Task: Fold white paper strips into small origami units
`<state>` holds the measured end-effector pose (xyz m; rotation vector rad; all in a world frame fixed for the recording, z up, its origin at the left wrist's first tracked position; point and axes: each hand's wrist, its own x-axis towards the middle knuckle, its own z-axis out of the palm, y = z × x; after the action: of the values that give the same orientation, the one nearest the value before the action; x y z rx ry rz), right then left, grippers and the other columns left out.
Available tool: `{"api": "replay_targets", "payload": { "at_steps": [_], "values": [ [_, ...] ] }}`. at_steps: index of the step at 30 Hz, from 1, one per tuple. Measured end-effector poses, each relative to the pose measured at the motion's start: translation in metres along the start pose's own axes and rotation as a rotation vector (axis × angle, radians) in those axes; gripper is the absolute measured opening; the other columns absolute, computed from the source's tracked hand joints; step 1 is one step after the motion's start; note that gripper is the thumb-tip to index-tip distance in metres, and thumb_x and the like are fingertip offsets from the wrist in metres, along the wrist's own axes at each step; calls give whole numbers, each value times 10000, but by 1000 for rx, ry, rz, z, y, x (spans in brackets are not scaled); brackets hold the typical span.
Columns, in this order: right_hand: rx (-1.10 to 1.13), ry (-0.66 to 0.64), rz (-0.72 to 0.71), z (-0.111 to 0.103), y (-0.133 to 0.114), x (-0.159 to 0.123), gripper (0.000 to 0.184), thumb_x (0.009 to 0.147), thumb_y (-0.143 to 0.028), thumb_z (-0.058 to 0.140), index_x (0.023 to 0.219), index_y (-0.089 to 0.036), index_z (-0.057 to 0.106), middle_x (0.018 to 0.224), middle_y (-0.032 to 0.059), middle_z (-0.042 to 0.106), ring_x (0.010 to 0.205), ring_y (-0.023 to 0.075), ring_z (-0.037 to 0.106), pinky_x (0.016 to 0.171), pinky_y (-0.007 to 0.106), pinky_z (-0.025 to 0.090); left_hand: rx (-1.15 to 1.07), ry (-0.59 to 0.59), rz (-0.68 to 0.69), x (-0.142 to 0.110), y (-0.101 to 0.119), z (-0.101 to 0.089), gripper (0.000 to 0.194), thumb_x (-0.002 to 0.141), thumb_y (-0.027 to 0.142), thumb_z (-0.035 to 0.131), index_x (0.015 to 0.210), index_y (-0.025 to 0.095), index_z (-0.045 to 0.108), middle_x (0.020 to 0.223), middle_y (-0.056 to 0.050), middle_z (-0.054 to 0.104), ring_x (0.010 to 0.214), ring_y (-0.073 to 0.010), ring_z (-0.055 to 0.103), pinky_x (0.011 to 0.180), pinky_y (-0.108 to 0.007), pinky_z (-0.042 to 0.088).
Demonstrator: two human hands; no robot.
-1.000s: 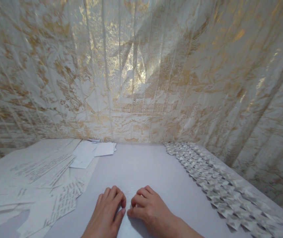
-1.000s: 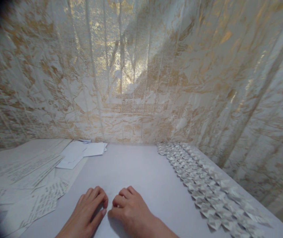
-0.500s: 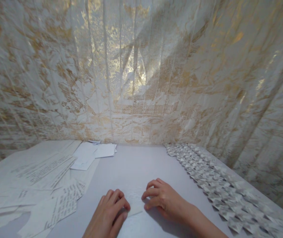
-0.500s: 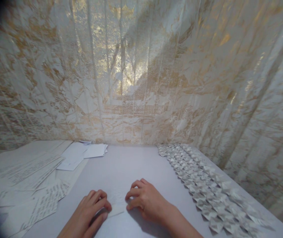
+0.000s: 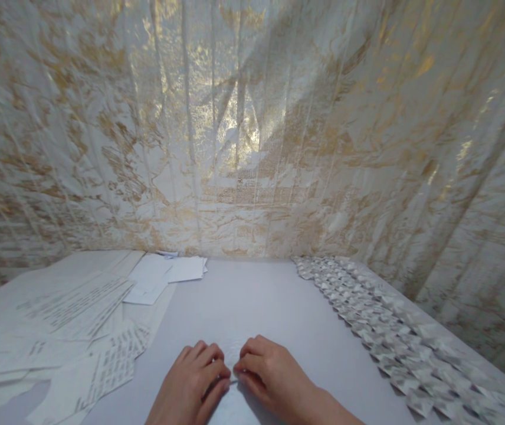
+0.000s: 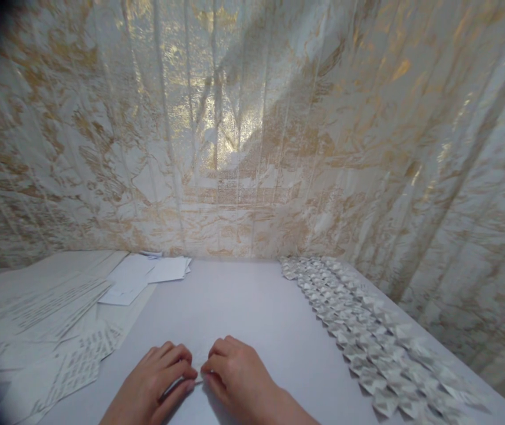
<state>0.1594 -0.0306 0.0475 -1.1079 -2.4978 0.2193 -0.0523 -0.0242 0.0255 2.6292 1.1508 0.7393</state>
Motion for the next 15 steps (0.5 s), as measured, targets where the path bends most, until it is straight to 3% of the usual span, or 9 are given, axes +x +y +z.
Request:
{"api": "replay_targets", "payload": {
  "at_steps": [7, 11, 15],
  "values": [
    [-102, -43, 25, 4, -8, 2, 52, 894, -178, 685, 896, -177, 737, 854, 48, 734, 798, 188, 667, 699, 249, 472, 346, 183, 278, 0, 2, -5, 205, 962, 90, 503, 871, 233, 618, 866, 16, 696, 823, -212, 588, 840, -379, 346],
    [-152, -91, 40, 4, -15, 0, 71, 877, -221, 683, 882, -172, 733, 865, 66, 753, 783, 204, 687, 651, 261, 465, 474, 198, 326, -3, 11, -12, 321, 981, 29, 373, 898, 218, 619, 880, 13, 714, 882, -210, 611, 938, -413, 314],
    [-113, -113, 100, -1, -19, 0, 105, 882, -211, 644, 940, -187, 727, 880, 48, 768, 793, 189, 709, 642, 241, 465, 508, 207, 391, -6, 12, -11, 333, 986, 29, 358, 967, 214, 635, 902, 3, 731, 918, -220, 623, 980, -428, 310]
  ]
}}
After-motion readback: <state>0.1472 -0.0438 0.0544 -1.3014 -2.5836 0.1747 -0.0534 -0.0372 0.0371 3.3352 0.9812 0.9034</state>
